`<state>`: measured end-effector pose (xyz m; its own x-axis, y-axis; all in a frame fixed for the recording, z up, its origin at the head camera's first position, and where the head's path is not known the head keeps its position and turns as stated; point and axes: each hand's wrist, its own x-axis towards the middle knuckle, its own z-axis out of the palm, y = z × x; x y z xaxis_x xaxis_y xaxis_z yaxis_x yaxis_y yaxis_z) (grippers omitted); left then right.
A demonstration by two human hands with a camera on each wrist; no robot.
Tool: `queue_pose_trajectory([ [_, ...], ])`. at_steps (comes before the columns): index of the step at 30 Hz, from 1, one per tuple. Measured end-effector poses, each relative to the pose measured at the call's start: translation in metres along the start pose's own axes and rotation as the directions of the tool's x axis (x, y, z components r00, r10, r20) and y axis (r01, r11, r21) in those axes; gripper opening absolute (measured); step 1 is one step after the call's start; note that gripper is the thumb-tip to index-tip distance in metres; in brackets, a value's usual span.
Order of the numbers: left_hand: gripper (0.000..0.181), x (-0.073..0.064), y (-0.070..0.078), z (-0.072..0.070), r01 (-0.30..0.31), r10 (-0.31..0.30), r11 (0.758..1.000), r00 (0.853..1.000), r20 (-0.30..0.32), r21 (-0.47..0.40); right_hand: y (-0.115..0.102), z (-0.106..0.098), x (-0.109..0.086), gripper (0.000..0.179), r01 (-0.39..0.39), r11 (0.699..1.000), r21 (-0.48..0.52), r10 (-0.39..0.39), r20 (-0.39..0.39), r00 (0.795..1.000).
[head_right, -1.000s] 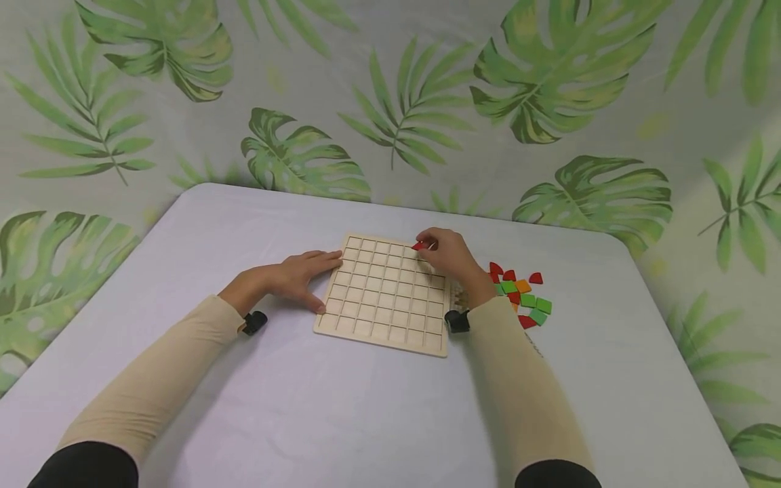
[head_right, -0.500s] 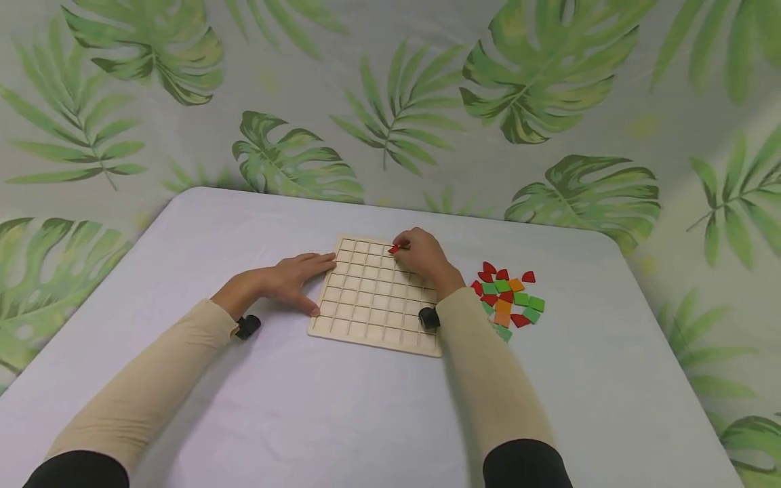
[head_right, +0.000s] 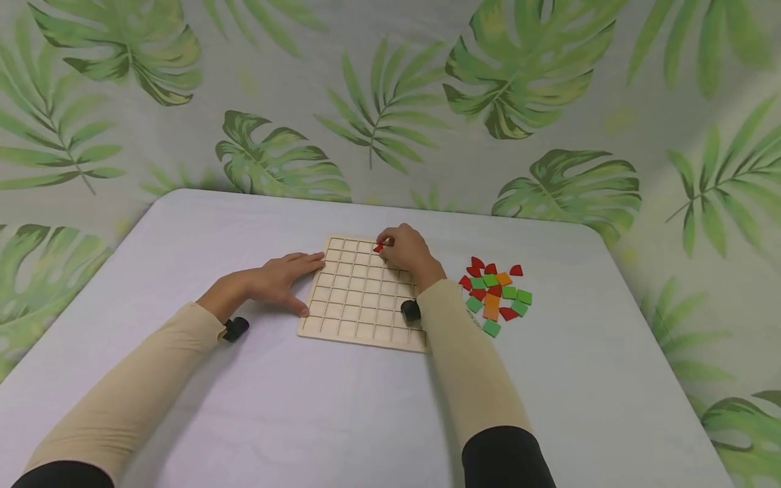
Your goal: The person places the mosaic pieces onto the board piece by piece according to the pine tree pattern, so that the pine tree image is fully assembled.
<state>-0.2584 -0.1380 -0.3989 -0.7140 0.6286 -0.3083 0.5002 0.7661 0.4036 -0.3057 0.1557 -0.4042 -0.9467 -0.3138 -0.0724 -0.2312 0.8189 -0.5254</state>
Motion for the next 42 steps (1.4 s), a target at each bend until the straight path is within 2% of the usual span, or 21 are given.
queue_pose_trajectory([
  [12,0.103,0.001,0.000,0.000,-0.003,0.003,1.000,1.000,-0.004,0.009,0.002,-0.004,0.002,0.028,-0.089,0.989,0.116,0.084,0.044,0.995],
  [22,0.102,0.000,-0.001,-0.001,-0.006,0.006,1.000,1.000,-0.012,-0.005,-0.002,-0.003,0.003,0.023,-0.135,0.979,0.153,0.129,0.046,0.991],
  [28,0.102,0.000,-0.002,0.000,-0.017,0.017,1.000,1.000,-0.017,-0.007,-0.004,-0.004,0.000,0.025,-0.143,0.979,0.145,0.139,0.039,0.990],
  [35,0.103,0.002,0.001,0.001,-0.011,0.010,1.000,1.000,-0.020,-0.009,-0.005,-0.011,-0.002,0.025,-0.160,0.965,0.206,0.145,0.084,0.986],
  [42,0.104,0.003,0.001,-0.001,-0.005,0.005,1.000,1.000,-0.013,-0.006,-0.001,-0.007,0.001,0.025,-0.143,0.961,0.238,0.129,0.073,0.989],
])
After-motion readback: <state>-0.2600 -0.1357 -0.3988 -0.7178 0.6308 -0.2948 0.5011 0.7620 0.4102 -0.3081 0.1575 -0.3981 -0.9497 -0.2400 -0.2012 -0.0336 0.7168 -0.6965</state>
